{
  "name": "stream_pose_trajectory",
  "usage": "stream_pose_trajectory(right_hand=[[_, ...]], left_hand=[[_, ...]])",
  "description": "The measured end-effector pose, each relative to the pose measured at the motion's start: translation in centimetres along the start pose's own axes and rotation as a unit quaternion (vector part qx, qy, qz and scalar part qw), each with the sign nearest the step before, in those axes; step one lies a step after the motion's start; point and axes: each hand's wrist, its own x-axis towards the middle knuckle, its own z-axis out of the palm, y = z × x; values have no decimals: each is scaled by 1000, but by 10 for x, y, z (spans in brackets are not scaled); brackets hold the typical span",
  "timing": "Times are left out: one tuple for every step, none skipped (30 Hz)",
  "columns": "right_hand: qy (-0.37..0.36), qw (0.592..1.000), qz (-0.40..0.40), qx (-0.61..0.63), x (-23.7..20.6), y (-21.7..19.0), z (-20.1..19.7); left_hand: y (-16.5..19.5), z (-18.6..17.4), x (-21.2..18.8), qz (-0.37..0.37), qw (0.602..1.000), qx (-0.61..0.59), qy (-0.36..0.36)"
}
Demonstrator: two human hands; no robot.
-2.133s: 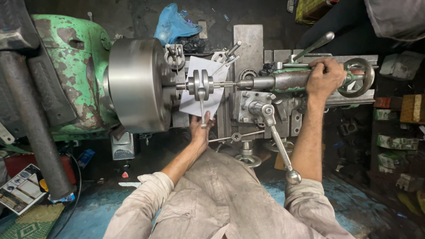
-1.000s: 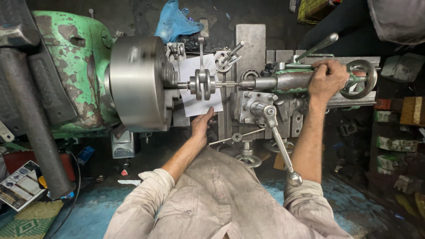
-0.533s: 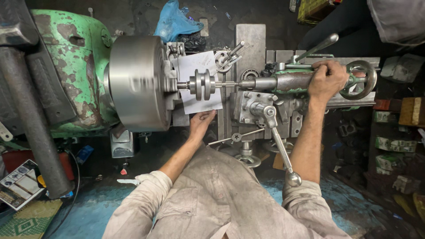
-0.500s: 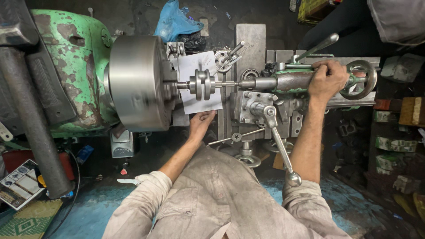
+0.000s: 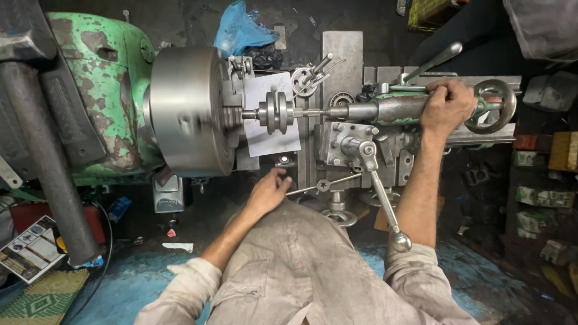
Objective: The person operates a metal lathe, repeatedly starting and stopping the chuck rotation while adjusting the tailstock and tool post. They use a hammer to tap the chuck and a metal ruler to measure the workpiece, then resume machining.
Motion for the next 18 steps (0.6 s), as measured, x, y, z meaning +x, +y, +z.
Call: stream_pose_trajectory(right_hand=[[1,1000,1,3,-1,3,1],[1,1000,0,2,-3,6,2],[1,1000,-1,0,-4,8,3],[0,1000,-1,-1,-5,11,4],[0,1000,1,-3,-6,14,5],[-1,1000,3,-5,-7,16,6],[-2,1000,5,-6,-8,18,7],[1,1000,5,-7,-8,20,8],[3,1000,4,-8,-8,21,9],[6,1000,4,-10,-8,22,10],[2,1000,9,-16,-7,22,10],[0,1000,14,-22,-6,21,9],[-4,999,19,-27,-5,19,8],[1,1000,13,-20,-5,17,7],[5,1000,7,-12,-5,14,6],[9,1000,1,-3,-5,11,4],[8,1000,3,-2,-4,8,3],[8,1000,5,-2,-4,5,1]], left_hand=[[6,-7,-8,35,999,32,-11],[13,-15,-15,69,995,63,-23],[22,-24,-23,124,989,73,-16],[30,-33,-33,179,980,82,-9],[40,-43,-42,232,968,91,-2],[51,-53,-49,255,963,79,35],[61,-62,-55,277,956,66,72],[70,-72,-61,299,946,54,110],[77,-85,-65,332,923,68,181],[81,-102,-70,363,894,82,250],[84,-118,-71,390,861,102,310],[85,-134,-70,414,823,123,369],[86,-149,-69,405,802,153,411],[86,-163,-66,394,779,184,451],[84,-174,-64,348,790,214,457],[83,-184,-61,301,798,243,462],[80,-192,-57,283,819,228,443],[78,-198,-51,266,839,212,424]])
